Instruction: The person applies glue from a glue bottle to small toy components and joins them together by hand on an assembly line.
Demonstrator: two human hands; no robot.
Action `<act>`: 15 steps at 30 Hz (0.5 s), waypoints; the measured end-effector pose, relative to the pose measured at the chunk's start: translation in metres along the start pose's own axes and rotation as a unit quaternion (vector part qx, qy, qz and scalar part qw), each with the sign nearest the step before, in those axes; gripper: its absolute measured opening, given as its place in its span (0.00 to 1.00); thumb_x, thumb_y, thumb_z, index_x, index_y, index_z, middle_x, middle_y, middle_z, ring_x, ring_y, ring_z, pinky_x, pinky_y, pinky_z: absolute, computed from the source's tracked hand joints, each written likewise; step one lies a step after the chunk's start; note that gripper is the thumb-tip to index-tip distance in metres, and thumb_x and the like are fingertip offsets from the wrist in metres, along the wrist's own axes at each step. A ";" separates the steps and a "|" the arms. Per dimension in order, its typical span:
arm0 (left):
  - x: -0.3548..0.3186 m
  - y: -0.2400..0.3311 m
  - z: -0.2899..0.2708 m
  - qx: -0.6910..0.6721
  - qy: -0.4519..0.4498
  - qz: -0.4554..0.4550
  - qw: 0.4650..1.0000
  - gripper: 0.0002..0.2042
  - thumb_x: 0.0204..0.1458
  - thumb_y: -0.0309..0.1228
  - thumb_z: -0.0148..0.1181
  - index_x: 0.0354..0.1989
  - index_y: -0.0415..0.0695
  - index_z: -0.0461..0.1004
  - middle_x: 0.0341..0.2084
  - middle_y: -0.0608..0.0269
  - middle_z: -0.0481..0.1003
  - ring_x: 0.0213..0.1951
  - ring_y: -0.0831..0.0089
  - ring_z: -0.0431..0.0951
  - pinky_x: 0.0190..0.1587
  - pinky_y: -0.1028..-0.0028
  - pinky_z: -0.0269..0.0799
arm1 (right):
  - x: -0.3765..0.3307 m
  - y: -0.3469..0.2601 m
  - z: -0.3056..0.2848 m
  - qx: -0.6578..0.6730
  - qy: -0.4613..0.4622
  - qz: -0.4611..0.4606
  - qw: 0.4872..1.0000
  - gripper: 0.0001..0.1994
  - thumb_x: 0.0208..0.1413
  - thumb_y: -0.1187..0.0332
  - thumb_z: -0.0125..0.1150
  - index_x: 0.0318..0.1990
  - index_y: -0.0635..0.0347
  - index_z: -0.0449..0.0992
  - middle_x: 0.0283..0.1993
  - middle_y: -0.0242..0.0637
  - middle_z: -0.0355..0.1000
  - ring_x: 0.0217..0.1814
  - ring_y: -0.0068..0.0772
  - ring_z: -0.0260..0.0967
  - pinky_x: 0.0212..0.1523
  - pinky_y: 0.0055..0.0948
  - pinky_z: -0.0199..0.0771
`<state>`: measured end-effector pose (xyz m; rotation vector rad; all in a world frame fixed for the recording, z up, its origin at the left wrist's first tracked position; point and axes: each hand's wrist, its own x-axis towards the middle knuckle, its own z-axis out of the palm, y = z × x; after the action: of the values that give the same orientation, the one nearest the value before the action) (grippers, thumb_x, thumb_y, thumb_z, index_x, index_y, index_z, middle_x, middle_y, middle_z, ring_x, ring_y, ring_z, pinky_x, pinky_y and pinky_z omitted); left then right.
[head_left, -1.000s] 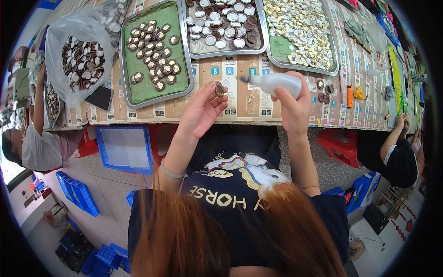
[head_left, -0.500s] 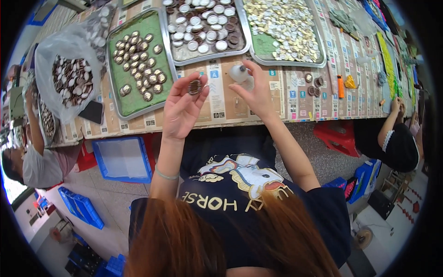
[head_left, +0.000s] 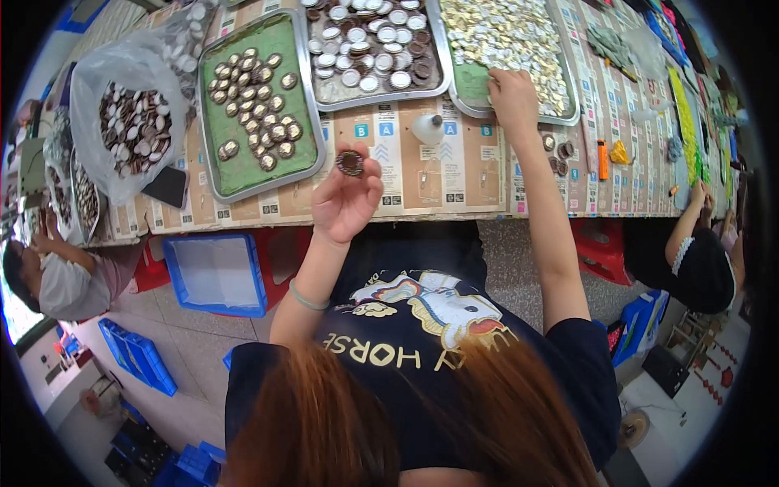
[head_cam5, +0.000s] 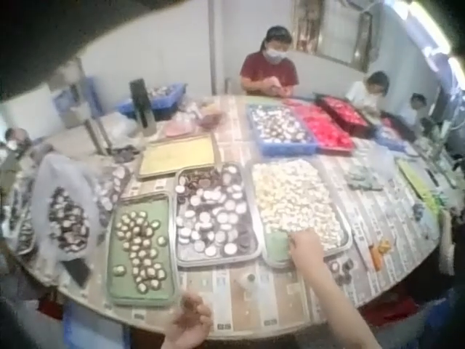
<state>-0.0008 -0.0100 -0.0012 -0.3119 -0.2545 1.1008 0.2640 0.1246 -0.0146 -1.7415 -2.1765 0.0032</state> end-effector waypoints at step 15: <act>-0.004 -0.005 -0.006 0.083 0.108 -0.012 0.991 0.14 0.50 0.24 0.45 0.47 0.45 0.62 0.48 0.52 0.61 0.48 0.62 0.65 0.49 0.70 0.65 | -0.064 -0.106 -0.060 0.623 -0.086 0.227 0.744 0.04 0.48 0.77 0.51 0.32 0.66 0.71 0.29 0.34 0.70 0.30 0.18 0.66 0.33 0.17 0.66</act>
<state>0.0035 -0.0165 -0.0056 -0.2761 0.0251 1.0483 0.1917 0.0258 0.0477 -1.2914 -1.1054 1.4170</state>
